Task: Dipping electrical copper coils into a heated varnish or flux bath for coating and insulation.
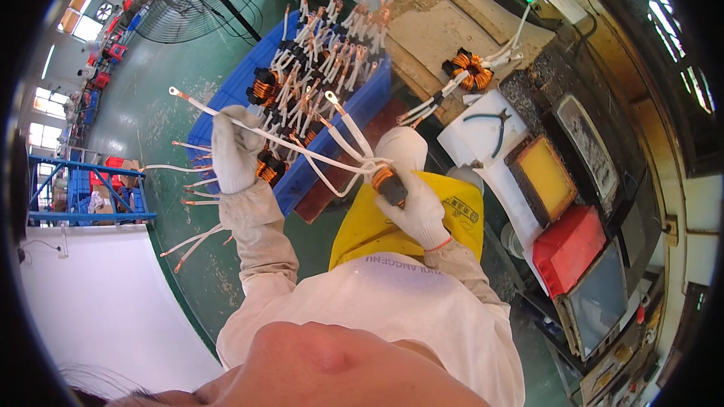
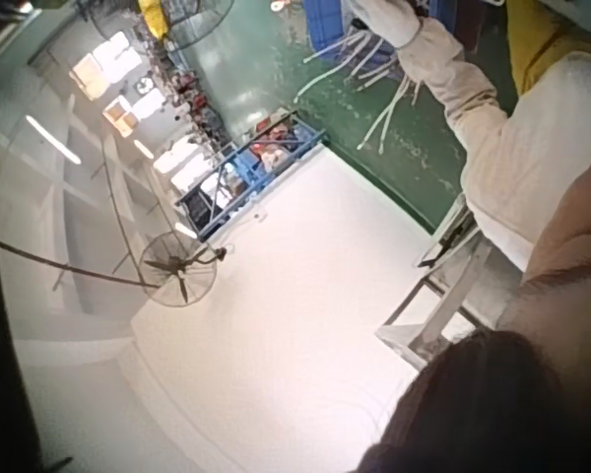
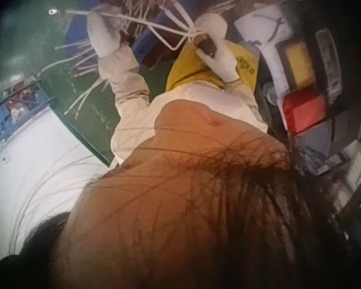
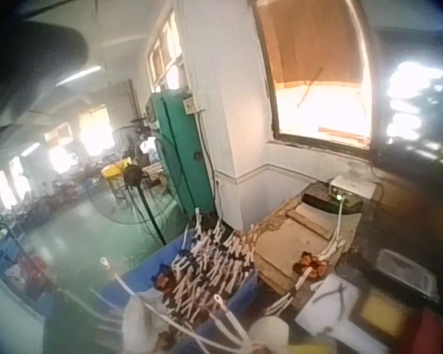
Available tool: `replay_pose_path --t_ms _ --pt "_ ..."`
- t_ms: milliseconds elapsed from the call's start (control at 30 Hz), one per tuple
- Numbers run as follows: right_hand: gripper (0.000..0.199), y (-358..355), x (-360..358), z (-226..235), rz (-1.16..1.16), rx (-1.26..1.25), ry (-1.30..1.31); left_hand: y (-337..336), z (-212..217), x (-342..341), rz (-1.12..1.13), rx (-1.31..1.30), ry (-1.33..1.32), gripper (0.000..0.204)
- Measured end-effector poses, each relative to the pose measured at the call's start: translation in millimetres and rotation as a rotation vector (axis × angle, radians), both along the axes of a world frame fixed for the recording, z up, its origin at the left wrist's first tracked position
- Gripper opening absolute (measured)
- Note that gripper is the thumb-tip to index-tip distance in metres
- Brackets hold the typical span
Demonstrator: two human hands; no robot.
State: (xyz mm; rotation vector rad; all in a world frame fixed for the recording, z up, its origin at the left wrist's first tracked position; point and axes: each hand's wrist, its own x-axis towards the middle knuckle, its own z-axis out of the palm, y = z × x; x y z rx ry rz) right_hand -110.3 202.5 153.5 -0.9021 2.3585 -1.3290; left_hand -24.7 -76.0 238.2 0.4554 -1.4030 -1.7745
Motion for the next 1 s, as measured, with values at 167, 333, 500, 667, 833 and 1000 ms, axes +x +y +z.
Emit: replay_pose_path --t_ms 167,333,500,667,833,1000 --pt "0.059 5 -2 -4 -0.018 0.021 0.015 24 -27 14 -0.252 0.034 -0.292 0.041" --pt "0.059 10 -9 -7 -0.054 0.010 -0.066 29 -47 52 -0.357 0.076 -0.456 0.043" --pt "0.059 12 -14 -10 -0.102 0.046 -0.145 56 -82 83 -0.509 0.184 -0.582 0.044" --pt "0.057 13 -15 -12 -0.147 0.054 -0.152 98 -114 88 -0.640 0.341 -0.594 0.045" --pt "0.057 8 -7 -9 -0.159 -0.005 -0.150 128 -132 65 -0.883 0.322 -0.654 0.038" --pt "0.057 5 -2 -11 -0.149 0.001 -0.067 127 -138 57 -0.873 0.094 -0.743 0.031"
